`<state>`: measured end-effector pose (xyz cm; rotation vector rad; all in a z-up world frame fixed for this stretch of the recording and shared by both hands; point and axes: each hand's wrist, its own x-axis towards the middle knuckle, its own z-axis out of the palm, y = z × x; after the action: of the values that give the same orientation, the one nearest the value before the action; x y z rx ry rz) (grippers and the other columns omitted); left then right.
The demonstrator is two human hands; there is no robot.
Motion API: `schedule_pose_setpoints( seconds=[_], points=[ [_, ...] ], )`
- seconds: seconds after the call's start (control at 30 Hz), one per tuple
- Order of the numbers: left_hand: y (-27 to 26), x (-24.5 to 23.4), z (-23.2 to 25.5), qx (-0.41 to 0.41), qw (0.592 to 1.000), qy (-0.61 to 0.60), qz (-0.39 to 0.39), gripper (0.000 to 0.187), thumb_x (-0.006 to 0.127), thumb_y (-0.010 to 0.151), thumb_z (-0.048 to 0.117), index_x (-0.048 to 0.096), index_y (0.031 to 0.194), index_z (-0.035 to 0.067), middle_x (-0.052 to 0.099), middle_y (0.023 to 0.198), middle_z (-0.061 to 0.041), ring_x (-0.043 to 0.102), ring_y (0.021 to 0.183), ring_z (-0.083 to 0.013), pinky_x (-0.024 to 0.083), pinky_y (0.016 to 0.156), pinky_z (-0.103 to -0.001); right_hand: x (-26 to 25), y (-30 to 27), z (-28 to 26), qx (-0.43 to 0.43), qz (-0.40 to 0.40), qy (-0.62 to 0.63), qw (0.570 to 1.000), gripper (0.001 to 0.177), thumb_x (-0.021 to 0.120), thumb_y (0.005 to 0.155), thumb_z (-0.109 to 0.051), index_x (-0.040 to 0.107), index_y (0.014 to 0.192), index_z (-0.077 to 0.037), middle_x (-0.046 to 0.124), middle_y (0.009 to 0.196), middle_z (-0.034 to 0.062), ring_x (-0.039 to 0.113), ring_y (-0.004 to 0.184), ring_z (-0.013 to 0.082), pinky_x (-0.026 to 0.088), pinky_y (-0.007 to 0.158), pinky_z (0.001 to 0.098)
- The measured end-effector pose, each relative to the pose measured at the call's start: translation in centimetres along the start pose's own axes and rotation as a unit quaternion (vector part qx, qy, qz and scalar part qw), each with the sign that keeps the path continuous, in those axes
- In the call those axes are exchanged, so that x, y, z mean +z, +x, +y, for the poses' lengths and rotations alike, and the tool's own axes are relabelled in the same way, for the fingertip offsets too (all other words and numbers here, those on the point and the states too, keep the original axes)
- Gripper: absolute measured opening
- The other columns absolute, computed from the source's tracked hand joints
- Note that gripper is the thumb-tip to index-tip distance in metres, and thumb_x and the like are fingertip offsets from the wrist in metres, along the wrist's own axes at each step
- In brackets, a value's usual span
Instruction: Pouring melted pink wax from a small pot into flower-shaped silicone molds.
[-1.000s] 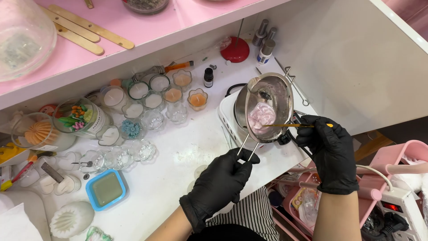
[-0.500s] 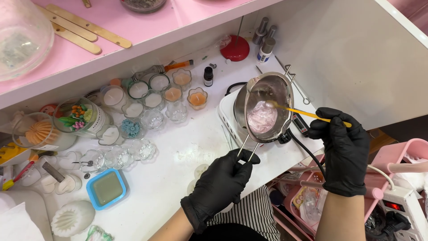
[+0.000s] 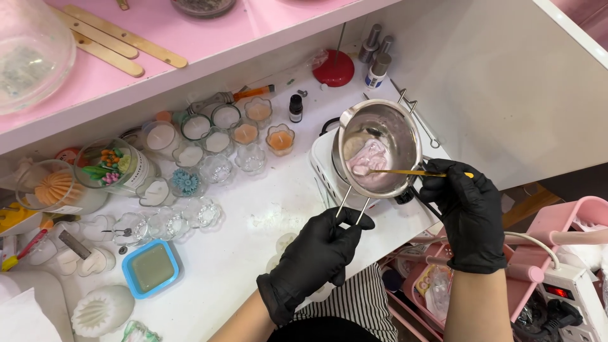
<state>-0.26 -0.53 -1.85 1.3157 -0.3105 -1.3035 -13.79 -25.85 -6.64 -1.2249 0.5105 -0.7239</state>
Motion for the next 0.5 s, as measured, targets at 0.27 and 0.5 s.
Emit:
schedule_pose_setpoints(
  seconds=[0.27,0.5],
  points=[
    [-0.1,-1.3,-0.8,0.072,0.98,-0.148,-0.108,0.034,0.052,0.107,0.025,0.063,0.13,0.003,0.043,0.06,0.003,0.043,0.045,-0.0067,0.041,0.045,-0.025,1.9,-0.4,-3.3,-0.081,-0.011,-0.02,0.996,0.026,0.057,0.111,-0.015,0.064,0.122,0.008,0.075,0.116,0.0145,0.072,0.09,0.0235,0.06,0.082,0.0384],
    [-2.0,-2.9,-0.4,0.071,0.988,-0.127,-0.054,0.052,0.036,0.104,0.039,0.06,0.136,0.007,0.074,0.096,-0.008,0.072,0.081,-0.0157,0.055,0.076,-0.028,4.1,0.1,-5.2,-0.132,0.001,-0.246,0.96,0.026,0.056,0.115,-0.015,0.068,0.127,0.004,0.073,0.106,0.0109,0.069,0.091,0.0149,0.054,0.083,0.0279]
  ],
)
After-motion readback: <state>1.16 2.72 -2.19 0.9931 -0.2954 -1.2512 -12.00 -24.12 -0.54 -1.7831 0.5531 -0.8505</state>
